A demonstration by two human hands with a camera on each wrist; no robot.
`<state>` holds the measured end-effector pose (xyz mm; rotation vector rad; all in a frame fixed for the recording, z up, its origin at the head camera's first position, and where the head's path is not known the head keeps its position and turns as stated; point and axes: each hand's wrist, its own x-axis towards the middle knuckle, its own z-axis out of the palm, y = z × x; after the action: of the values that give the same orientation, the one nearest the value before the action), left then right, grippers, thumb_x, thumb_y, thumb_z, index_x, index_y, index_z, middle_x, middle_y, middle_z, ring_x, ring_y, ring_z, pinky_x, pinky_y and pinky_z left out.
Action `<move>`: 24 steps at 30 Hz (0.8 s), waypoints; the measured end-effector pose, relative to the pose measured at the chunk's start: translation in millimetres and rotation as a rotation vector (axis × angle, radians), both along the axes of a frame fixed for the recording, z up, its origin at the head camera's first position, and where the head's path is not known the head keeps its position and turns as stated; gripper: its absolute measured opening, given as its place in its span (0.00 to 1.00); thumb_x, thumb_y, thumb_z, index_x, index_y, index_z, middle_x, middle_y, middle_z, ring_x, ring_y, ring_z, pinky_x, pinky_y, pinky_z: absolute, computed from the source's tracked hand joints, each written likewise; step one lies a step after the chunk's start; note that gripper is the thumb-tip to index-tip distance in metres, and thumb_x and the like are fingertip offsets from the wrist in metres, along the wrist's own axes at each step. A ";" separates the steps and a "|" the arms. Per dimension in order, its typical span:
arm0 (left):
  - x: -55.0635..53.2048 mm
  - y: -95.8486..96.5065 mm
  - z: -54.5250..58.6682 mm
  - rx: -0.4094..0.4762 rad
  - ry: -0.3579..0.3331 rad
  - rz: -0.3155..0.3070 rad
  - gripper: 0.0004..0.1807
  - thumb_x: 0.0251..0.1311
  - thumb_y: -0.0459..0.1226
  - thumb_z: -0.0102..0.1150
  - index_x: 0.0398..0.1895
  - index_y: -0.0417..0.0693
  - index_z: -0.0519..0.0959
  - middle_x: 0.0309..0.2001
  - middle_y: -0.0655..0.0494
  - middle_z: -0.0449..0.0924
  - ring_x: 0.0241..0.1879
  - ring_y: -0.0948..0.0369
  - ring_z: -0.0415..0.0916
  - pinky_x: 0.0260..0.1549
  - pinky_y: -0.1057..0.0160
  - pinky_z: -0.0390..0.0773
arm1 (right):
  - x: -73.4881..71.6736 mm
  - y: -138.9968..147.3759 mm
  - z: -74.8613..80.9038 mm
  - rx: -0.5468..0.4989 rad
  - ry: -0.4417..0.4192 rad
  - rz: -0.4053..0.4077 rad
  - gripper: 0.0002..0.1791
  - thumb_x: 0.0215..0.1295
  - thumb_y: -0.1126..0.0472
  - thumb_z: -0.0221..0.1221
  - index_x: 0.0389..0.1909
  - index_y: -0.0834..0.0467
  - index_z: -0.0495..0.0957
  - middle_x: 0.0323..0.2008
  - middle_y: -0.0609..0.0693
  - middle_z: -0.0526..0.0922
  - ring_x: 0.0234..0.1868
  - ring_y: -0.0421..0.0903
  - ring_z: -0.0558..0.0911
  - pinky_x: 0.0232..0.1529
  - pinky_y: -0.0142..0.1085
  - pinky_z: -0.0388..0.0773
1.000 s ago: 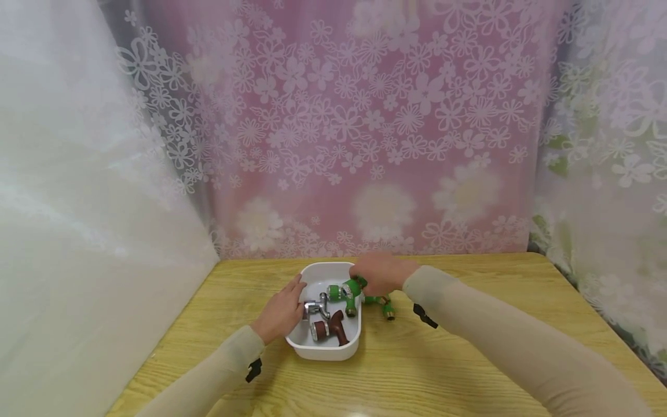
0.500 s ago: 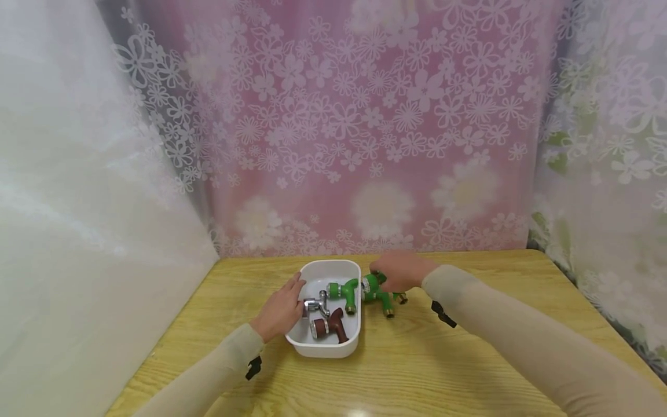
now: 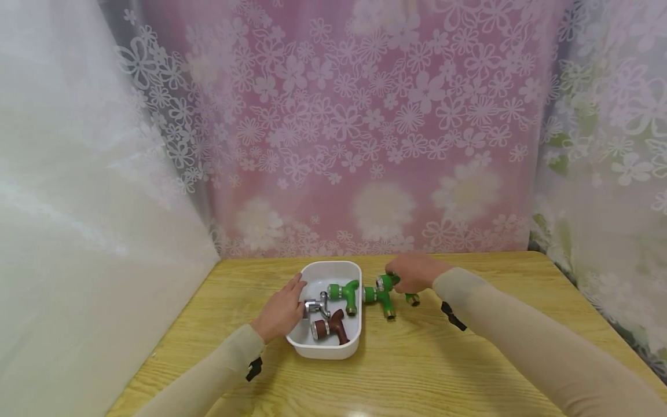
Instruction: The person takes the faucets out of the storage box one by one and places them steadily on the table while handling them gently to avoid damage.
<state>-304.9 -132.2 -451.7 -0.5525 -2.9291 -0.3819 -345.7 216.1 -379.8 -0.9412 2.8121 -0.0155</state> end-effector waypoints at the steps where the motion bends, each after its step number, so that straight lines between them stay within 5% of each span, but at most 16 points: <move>1: -0.1 0.0 0.1 -0.002 0.000 0.000 0.27 0.72 0.39 0.47 0.71 0.37 0.65 0.77 0.39 0.56 0.70 0.44 0.67 0.65 0.44 0.71 | -0.4 1.7 -1.4 0.002 -0.001 -0.007 0.20 0.65 0.56 0.64 0.57 0.55 0.79 0.51 0.51 0.85 0.47 0.50 0.84 0.48 0.50 0.82; 24: -1.0 0.5 0.8 -0.014 0.008 0.000 0.28 0.72 0.39 0.48 0.71 0.36 0.65 0.77 0.39 0.56 0.69 0.44 0.69 0.64 0.45 0.72 | -8.0 30.7 -37.0 0.004 0.000 -0.065 0.22 0.65 0.55 0.66 0.59 0.56 0.80 0.55 0.55 0.84 0.53 0.57 0.83 0.47 0.53 0.82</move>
<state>-305.9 -131.7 -450.9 -0.5547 -2.9264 -0.3588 -353.7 246.8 -416.8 -0.8484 2.8403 -0.0186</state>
